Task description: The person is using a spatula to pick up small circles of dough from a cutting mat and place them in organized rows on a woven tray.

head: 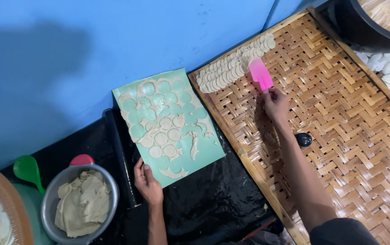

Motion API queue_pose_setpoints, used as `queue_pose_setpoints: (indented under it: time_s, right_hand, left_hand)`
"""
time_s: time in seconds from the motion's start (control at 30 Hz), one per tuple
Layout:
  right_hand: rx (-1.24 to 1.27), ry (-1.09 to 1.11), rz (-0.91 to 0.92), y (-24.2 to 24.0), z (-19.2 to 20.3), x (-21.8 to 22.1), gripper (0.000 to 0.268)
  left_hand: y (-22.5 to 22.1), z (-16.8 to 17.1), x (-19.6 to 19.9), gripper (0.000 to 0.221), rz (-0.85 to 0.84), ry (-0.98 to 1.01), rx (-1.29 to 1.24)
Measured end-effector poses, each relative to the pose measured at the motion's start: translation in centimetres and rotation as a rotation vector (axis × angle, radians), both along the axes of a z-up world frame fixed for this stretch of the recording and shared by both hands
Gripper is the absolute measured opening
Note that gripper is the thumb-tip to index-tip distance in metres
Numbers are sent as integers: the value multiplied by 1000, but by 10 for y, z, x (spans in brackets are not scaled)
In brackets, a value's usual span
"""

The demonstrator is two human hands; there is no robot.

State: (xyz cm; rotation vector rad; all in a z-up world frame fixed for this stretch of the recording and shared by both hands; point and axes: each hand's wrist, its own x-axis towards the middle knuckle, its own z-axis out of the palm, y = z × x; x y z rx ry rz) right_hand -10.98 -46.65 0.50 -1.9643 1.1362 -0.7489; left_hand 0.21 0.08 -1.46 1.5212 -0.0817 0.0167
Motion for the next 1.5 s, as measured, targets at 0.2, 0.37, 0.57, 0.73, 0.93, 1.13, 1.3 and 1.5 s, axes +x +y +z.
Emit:
queue_pose_setpoints:
  time_s: [0.2, 0.37, 0.57, 0.73, 0.93, 1.13, 1.3, 1.5]
  right_hand:
    - [-128, 31, -17, -13, -10, -1, 31]
    - [-253, 204, -30, 12, 35, -3, 29]
    - [-425, 364, -18, 28, 55, -9, 29]
    - [-558, 196, 155, 105, 77, -15, 24]
    - [-123, 204, 458, 209, 84, -31, 30]
    - [-70, 263, 640, 252, 110, -45, 27]
    - [-89, 305, 639, 268, 117, -53, 24]
    - [-181, 374, 650, 281, 106, -49, 21]
  left_hand:
    - [-1, 9, 0, 33, -10, -3, 39]
    - [0, 5, 0, 33, -9, 15, 18]
    - [-1, -1, 2, 33, -15, 7, -3]
    - [1, -1, 1, 34, 12, 33, 44]
    - [0, 0, 1, 34, -15, 1, -14]
    - [-1, 12, -1, 34, -32, 20, -1]
    - [0, 10, -2, 33, -36, -4, -6]
    - [-1, 11, -2, 32, -52, 0, -62]
